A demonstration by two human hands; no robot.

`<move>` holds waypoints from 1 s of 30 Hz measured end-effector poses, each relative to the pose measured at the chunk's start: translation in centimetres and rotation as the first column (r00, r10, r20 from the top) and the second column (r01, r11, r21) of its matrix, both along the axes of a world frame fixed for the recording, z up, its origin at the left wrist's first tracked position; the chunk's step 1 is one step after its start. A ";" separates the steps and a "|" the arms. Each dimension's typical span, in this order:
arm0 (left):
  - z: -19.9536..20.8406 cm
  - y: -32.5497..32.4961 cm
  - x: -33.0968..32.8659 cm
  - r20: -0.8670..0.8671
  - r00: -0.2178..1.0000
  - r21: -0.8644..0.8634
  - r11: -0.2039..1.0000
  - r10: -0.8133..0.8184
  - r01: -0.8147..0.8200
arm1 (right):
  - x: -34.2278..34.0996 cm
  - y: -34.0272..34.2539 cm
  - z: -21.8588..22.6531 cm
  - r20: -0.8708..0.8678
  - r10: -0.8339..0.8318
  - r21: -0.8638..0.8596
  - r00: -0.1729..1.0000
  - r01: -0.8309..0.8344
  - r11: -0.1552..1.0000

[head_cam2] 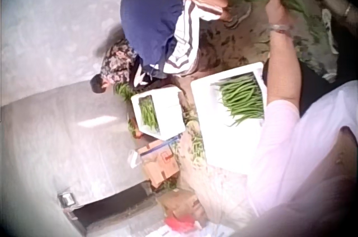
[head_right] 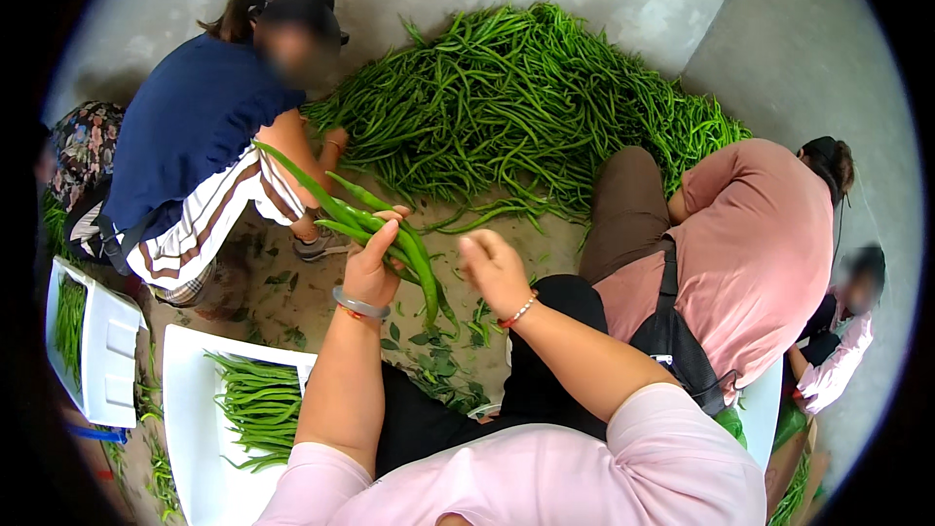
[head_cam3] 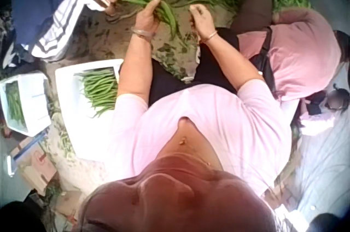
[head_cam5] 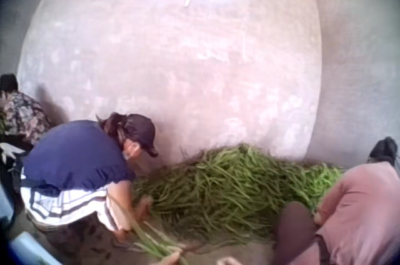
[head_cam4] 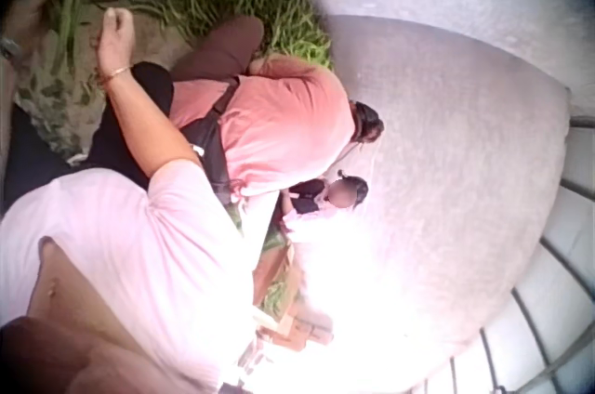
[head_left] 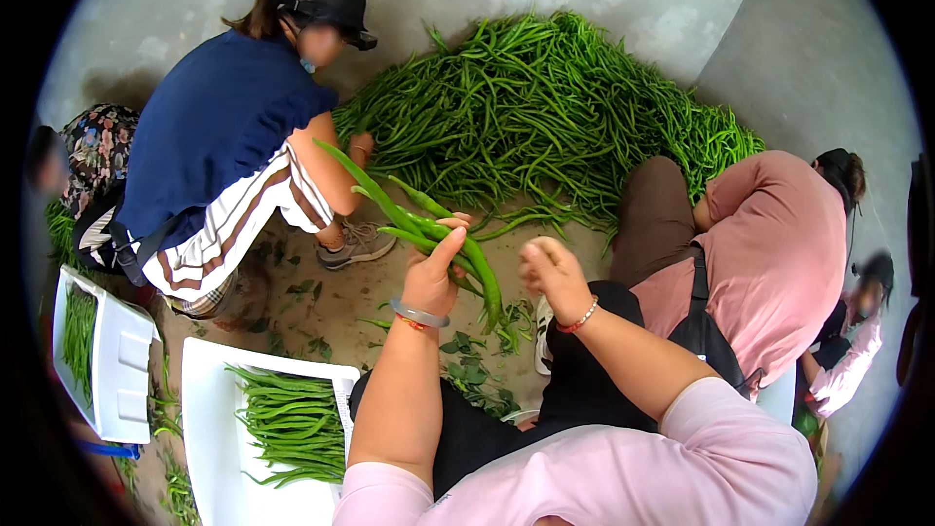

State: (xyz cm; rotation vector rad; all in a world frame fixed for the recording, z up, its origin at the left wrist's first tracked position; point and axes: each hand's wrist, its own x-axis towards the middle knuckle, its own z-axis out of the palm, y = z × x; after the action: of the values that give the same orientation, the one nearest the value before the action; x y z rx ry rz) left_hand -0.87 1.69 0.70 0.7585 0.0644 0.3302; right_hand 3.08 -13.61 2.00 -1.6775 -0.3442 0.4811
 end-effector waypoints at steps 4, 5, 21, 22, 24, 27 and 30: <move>-0.3 -0.8 0.4 0.001 0.998 0.074 0.995 -0.066 0.066 | -0.6 1.9 1.3 0.132 0.247 -0.108 0.960 -0.234 0.966; -0.5 -1.0 0.4 0.032 0.993 0.046 0.993 -0.114 0.112 | -0.6 1.6 1.6 0.009 0.299 -0.110 0.954 -0.297 0.949; -5.0 -0.1 3.0 -0.173 0.983 -0.159 0.986 -0.069 0.041 | -6.2 -12.6 9.0 -0.482 0.262 0.632 0.836 0.124 0.765; -5.4 0.1 3.2 -0.173 0.982 -0.150 0.987 -0.080 0.054 | -6.9 -13.9 9.3 -0.476 0.230 0.619 0.849 0.138 0.773; -7.1 0.3 3.6 -0.186 0.976 -0.141 0.986 -0.116 0.090 | -8.6 -16.8 9.7 -0.419 0.116 0.554 0.901 0.152 0.819; -7.6 1.0 3.9 -0.245 0.966 -0.087 0.994 -0.085 0.065 | -10.7 -21.2 10.3 -0.329 -0.042 0.447 0.943 0.195 0.873; -7.7 0.8 3.9 -0.323 0.945 -0.028 0.999 -0.049 0.042 | -12.9 -25.1 10.3 -0.296 -0.206 0.388 0.933 0.314 0.866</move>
State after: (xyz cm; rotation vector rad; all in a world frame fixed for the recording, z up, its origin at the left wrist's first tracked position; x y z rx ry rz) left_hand 3.06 2.49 -7.04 0.7870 0.3591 0.1574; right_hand -9.87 -38.68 12.34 -1.1914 -0.0280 0.3695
